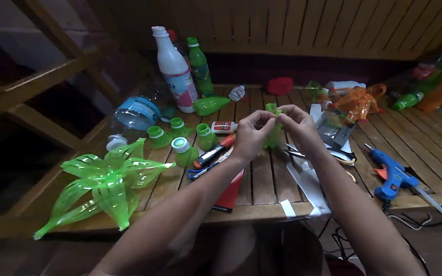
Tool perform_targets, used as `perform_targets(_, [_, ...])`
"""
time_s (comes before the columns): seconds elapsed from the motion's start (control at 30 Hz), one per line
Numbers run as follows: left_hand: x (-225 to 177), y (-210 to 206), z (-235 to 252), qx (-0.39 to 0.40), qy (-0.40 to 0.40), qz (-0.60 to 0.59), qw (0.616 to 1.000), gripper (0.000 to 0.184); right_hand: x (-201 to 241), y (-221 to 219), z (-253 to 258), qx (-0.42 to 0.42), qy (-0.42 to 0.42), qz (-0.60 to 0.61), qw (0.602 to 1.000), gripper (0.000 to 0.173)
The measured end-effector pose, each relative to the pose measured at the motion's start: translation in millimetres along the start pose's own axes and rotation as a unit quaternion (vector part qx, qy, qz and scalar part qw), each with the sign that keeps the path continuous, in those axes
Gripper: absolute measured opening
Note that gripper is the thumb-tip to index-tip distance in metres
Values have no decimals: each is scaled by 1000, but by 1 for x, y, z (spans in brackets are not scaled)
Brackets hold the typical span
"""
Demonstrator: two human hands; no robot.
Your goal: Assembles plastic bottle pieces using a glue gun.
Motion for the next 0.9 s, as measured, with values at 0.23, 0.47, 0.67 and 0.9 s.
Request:
perform_targets(0.23, [0,0,0,3,-3,1,1000,8,0,-1,-3,-10,-10,-11,1000,8])
perform_targets(0.47, [2,1,-1,1,-8,0,1000,8,-6,-3,-8,-2,1,-25,1000,9])
perform_targets(0.67, [2,0,-1,2,-14,-1,1000,8,1,-2,-7,-5,4,-21,1000,7])
perform_targets(0.9, [1,-1,0,5,-15,3,1000,9,3,-2,0,-4,18,4,1000,6])
Point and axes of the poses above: each hand's wrist, its own z-axis towards the middle knuckle, its own y-axis out of the back of the hand, x = y × z, the point moved 8 cm from there along z, towards the middle knuckle, and after that the axes turned 15 degrees about -y, right-handed, at the moved point
